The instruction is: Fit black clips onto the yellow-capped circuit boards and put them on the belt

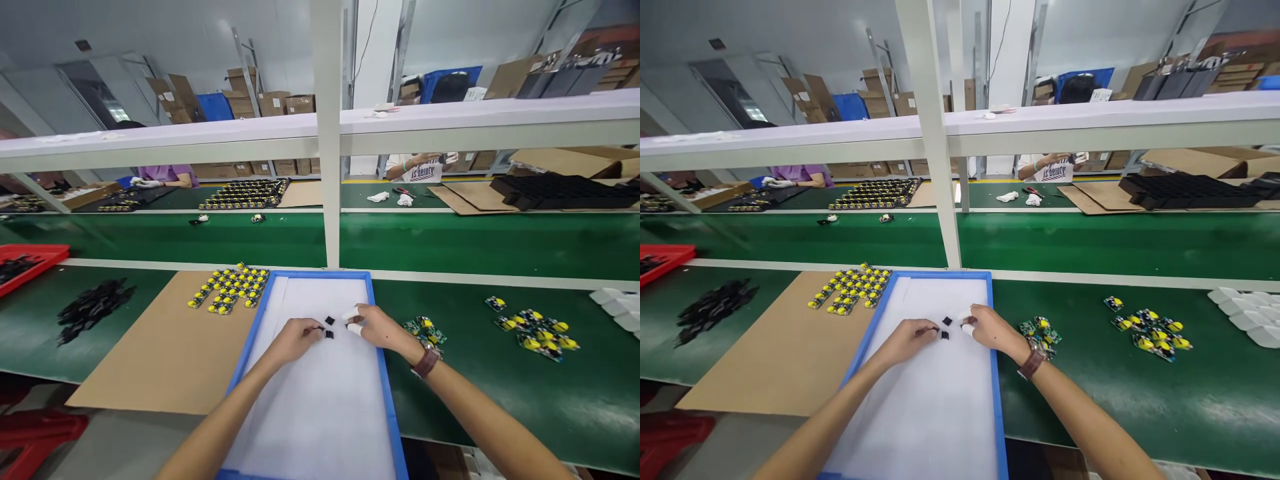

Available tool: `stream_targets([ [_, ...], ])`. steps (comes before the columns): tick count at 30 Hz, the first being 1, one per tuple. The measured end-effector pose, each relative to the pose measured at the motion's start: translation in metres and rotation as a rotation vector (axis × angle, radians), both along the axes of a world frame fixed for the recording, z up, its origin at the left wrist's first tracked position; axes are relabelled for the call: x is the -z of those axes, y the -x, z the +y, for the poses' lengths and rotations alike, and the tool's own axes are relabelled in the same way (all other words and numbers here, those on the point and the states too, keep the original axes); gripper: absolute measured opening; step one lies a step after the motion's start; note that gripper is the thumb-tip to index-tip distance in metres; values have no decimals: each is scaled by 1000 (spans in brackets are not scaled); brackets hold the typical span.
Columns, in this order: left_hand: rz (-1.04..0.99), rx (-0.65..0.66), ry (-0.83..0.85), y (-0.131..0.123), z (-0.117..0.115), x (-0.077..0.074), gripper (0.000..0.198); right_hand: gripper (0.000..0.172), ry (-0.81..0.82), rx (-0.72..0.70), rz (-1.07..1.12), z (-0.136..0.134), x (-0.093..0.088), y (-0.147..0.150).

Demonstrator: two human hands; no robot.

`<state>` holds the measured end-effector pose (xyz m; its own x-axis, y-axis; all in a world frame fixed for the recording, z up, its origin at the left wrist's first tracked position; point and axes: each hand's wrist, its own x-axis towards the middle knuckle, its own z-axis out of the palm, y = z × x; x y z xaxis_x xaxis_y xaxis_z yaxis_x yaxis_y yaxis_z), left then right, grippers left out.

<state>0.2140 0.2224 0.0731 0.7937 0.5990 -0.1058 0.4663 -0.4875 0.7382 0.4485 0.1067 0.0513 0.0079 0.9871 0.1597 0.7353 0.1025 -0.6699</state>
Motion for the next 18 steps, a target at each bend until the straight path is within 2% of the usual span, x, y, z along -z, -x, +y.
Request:
stream_targets([
  [6,-2,-127,34,35,2,-6,32,27,73,-110,187,0,8,18],
  [12,6,-200,97,49,-2,-9,35,30,41,-51,144,1,-12,13],
  [18,-24,-169,191,44,-13,-13,34,27,17,-32,155,-18,-25,20],
])
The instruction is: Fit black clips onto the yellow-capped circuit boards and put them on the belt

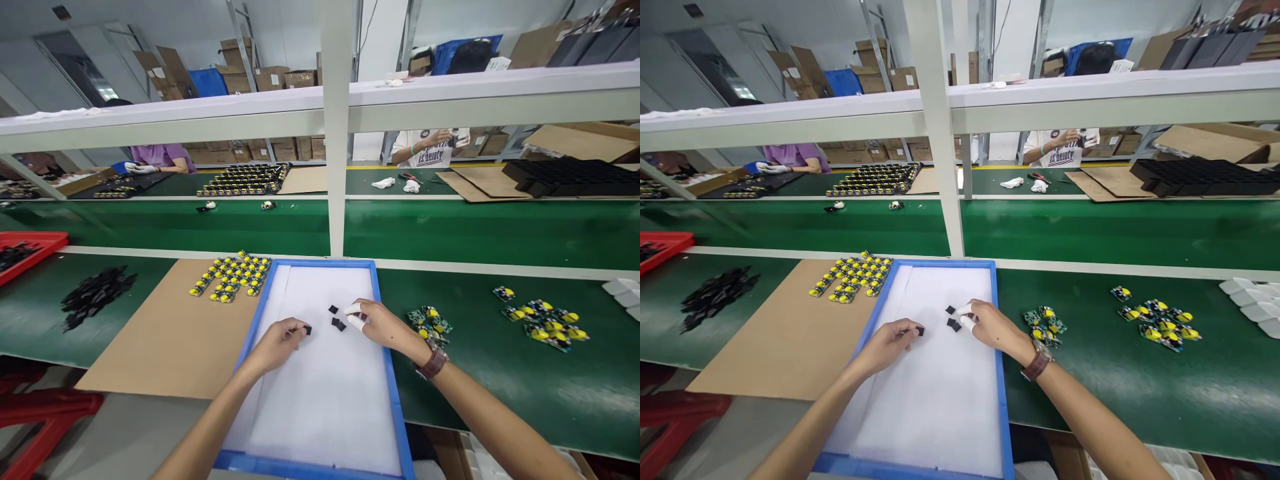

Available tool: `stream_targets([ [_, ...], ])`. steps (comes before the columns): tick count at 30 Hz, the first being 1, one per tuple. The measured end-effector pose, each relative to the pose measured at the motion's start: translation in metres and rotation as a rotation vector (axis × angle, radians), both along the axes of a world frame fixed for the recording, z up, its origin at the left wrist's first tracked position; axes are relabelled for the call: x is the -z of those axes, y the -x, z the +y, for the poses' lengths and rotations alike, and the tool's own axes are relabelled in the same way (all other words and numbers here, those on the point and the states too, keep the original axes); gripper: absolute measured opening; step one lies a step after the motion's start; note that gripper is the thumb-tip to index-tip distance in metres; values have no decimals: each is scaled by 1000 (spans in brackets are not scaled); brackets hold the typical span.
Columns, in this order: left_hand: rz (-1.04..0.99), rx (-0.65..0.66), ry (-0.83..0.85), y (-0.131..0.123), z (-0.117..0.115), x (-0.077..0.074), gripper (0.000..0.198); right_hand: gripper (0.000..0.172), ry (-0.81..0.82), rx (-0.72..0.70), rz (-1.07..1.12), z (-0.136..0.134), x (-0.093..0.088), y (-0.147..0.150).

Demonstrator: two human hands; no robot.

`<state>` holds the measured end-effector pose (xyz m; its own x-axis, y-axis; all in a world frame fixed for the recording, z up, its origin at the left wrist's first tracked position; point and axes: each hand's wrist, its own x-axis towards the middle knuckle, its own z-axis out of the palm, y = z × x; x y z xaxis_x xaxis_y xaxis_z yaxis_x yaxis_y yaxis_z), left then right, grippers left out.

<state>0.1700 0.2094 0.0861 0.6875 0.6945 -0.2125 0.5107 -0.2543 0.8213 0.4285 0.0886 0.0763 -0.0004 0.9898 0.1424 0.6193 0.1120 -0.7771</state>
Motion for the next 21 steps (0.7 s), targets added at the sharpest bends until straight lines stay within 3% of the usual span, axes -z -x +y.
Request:
stream_targets([
  [7,-77,73,17,-11,-41,-23,33,30,-202,-47,192,-33,-11,43],
  [11,-132,101,-165,-13,-68,-31,24,26,-301,-44,260,-42,-8,58],
  [14,-271,65,-352,-12,-82,-26,21,21,-300,35,358,-46,-6,64],
  [18,-451,26,-729,-10,-95,-11,46,9,-91,148,587,-55,-3,71],
  [21,-498,35,-826,-12,-105,-4,59,12,-1,153,803,-60,-1,75],
])
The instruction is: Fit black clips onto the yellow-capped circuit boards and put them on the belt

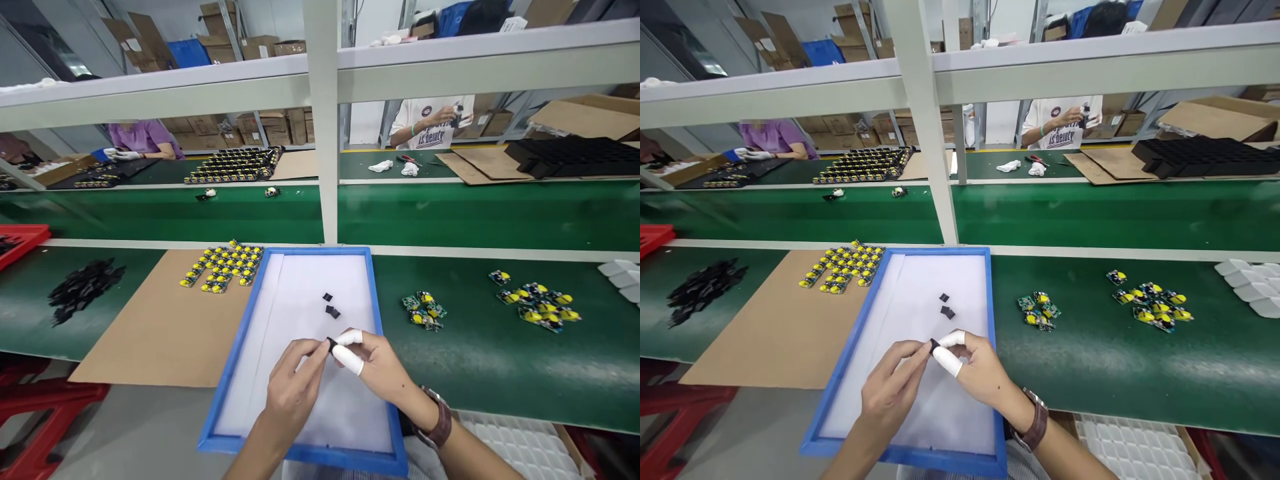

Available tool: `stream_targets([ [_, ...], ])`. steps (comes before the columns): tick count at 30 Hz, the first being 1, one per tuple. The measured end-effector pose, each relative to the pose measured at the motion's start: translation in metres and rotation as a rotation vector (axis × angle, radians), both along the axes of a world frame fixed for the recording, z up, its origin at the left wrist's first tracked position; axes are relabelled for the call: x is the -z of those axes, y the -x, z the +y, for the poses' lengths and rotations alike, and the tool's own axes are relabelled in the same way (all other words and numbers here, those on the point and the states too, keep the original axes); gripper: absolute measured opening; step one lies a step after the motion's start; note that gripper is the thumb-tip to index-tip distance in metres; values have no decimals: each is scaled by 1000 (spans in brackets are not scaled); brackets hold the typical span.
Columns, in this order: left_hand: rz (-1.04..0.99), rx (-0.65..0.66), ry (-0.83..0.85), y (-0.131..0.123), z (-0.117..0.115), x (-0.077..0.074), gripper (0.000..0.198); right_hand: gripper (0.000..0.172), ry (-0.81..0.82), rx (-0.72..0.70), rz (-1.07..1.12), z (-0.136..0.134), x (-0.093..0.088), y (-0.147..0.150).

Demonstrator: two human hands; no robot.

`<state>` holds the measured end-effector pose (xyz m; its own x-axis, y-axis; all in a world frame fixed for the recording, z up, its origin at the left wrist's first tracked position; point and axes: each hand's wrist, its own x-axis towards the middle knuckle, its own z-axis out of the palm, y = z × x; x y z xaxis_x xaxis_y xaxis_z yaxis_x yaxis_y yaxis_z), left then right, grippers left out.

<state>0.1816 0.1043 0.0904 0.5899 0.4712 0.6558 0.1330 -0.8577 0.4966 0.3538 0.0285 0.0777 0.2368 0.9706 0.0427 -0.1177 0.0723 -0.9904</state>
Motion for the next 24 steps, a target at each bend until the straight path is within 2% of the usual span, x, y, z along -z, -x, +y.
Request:
stream_targets([
  [3,-58,25,117,-4,-13,3,55,13,-9,1,121,-4,1,0],
  [8,-64,-109,610,-9,-24,-1,31,9,39,5,119,-10,-2,0],
  [11,-23,-86,825,-10,-22,-7,21,8,14,2,98,-13,-5,1],
  [13,-27,-45,889,-11,-21,-10,10,6,-6,-2,92,-15,-6,2],
  [16,-60,-40,911,-13,-23,-12,4,7,-16,32,57,-17,-5,7],
  [21,-77,-100,887,-17,-29,-8,2,15,-77,231,-148,-18,-9,14],
  [24,-88,-110,904,-16,-30,-7,3,17,-124,198,-191,-18,-13,12],
])
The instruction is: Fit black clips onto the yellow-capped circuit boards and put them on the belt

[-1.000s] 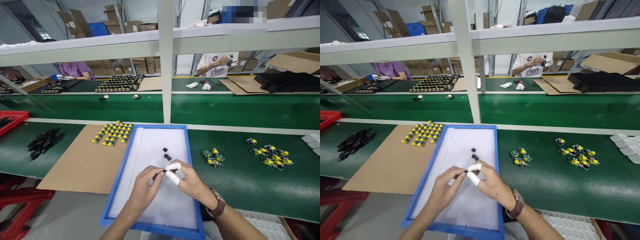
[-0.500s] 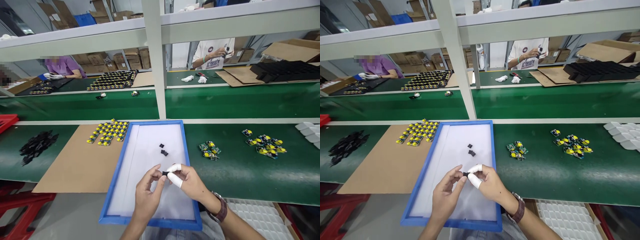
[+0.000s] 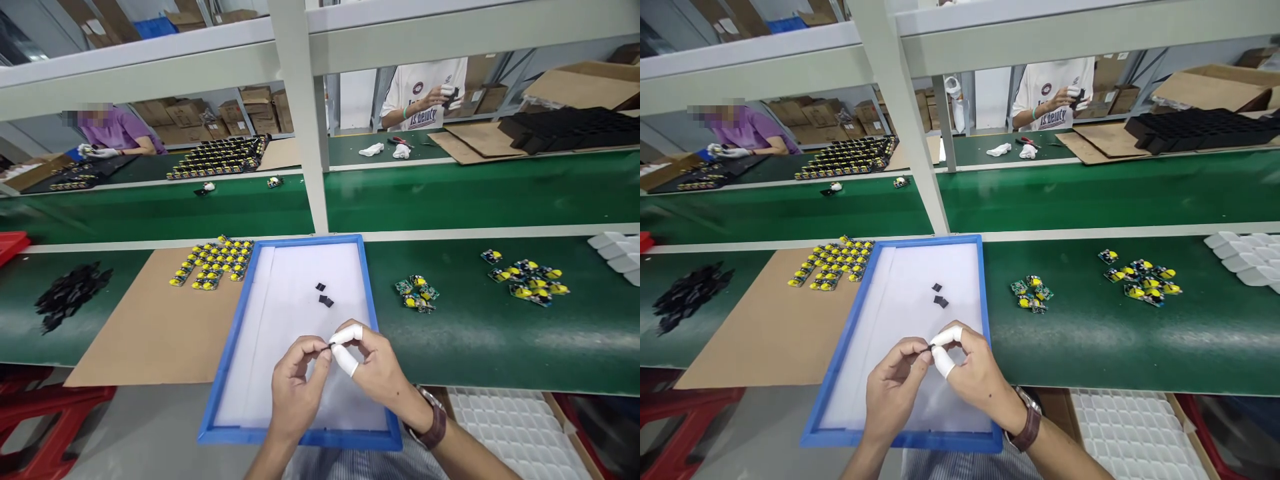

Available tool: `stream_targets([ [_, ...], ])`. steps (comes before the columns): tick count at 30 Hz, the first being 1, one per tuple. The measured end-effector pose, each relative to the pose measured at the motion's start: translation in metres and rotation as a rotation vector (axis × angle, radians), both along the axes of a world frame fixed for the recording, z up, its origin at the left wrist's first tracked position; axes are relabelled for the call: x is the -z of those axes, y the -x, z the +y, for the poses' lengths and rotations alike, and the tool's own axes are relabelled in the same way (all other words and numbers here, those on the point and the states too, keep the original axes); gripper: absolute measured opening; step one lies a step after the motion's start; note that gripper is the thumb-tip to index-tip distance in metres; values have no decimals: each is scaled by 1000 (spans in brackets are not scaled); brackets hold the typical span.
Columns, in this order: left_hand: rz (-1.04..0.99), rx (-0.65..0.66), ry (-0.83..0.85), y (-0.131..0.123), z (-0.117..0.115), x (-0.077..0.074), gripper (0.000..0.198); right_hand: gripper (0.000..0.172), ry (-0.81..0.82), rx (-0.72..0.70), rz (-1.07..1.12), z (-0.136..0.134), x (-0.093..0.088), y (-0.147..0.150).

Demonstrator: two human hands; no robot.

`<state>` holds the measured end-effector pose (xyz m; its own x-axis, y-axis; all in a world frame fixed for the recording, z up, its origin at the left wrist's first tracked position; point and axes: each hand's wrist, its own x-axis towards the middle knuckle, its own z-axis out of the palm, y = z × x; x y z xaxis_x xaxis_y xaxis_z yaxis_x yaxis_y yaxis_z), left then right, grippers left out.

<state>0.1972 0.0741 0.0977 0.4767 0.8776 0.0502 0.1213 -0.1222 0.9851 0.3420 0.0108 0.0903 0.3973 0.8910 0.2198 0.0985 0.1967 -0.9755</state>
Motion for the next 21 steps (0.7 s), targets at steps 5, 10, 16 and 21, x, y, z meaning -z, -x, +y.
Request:
stream_targets([
  [5,0,0,42,1,-1,-1,7,9,31,-156,197,-1,3,1],
  [10,44,-138,30,-3,-1,0,8,13,-27,92,-33,-4,7,14],
  [16,31,26,54,2,8,-7,8,8,60,-70,185,-4,7,8],
  [21,4,52,123,5,6,-14,9,8,50,-186,315,-6,5,2],
])
